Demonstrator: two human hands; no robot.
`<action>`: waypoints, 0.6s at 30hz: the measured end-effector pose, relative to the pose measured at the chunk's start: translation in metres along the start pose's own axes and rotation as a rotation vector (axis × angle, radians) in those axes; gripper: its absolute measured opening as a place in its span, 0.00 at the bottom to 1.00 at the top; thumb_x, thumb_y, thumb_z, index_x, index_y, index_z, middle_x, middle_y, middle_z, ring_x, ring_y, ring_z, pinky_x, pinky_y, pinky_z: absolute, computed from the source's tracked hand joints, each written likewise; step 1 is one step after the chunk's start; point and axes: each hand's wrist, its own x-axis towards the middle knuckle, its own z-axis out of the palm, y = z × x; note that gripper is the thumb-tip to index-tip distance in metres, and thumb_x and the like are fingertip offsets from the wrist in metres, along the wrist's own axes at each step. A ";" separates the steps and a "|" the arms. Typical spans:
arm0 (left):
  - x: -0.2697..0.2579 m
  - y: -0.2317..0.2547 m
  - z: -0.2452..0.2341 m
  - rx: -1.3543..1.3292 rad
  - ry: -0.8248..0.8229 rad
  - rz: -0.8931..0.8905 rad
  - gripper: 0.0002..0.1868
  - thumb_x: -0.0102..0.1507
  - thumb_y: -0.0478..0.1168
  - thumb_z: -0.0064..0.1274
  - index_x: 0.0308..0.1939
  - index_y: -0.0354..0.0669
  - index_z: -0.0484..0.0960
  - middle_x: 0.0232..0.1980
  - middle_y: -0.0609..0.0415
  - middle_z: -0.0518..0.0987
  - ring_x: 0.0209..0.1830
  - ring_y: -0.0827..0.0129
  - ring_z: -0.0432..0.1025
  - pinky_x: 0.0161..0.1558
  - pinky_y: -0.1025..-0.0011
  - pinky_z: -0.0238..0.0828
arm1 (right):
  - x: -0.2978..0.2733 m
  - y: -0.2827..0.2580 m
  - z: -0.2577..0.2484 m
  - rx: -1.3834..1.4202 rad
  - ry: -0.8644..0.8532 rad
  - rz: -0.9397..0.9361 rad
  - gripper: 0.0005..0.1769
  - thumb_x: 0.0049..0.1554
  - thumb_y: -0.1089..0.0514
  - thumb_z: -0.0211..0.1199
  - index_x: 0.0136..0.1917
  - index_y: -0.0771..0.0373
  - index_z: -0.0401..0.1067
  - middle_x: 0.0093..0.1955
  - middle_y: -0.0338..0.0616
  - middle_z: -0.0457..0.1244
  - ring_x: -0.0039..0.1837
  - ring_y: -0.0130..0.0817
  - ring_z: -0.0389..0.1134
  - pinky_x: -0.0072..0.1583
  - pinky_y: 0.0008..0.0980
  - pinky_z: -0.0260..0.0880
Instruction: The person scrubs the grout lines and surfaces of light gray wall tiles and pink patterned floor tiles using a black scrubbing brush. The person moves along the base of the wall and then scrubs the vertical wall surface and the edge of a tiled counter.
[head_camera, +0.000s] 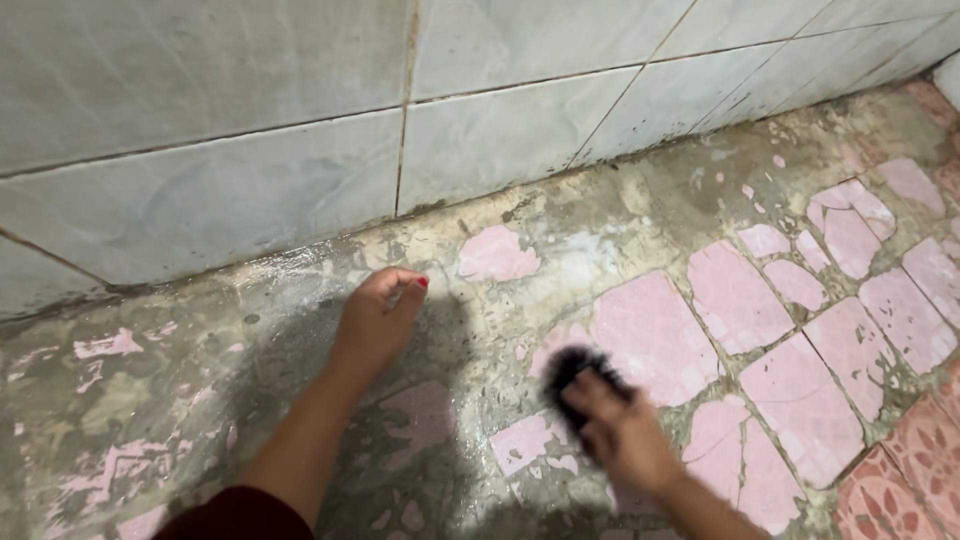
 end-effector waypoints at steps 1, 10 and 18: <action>0.003 -0.001 0.002 0.003 -0.003 -0.014 0.14 0.65 0.49 0.54 0.44 0.43 0.85 0.47 0.53 0.85 0.47 0.68 0.78 0.48 0.69 0.72 | 0.018 0.015 -0.008 0.038 -0.042 0.262 0.32 0.56 0.57 0.60 0.72 0.38 0.67 0.81 0.34 0.52 0.66 0.52 0.59 0.69 0.45 0.64; 0.003 -0.005 0.024 0.016 -0.060 0.012 0.14 0.66 0.48 0.53 0.45 0.43 0.85 0.45 0.52 0.86 0.44 0.67 0.78 0.48 0.69 0.72 | 0.008 -0.006 0.013 -0.033 0.067 0.032 0.32 0.53 0.57 0.63 0.71 0.41 0.70 0.79 0.34 0.55 0.58 0.51 0.61 0.63 0.47 0.66; -0.005 -0.006 0.030 0.035 -0.074 -0.112 0.14 0.66 0.49 0.52 0.47 0.45 0.85 0.48 0.51 0.84 0.46 0.67 0.76 0.46 0.68 0.71 | 0.021 -0.046 0.019 0.395 0.275 0.167 0.23 0.54 0.55 0.63 0.64 0.53 0.75 0.67 0.57 0.65 0.54 0.63 0.63 0.58 0.57 0.67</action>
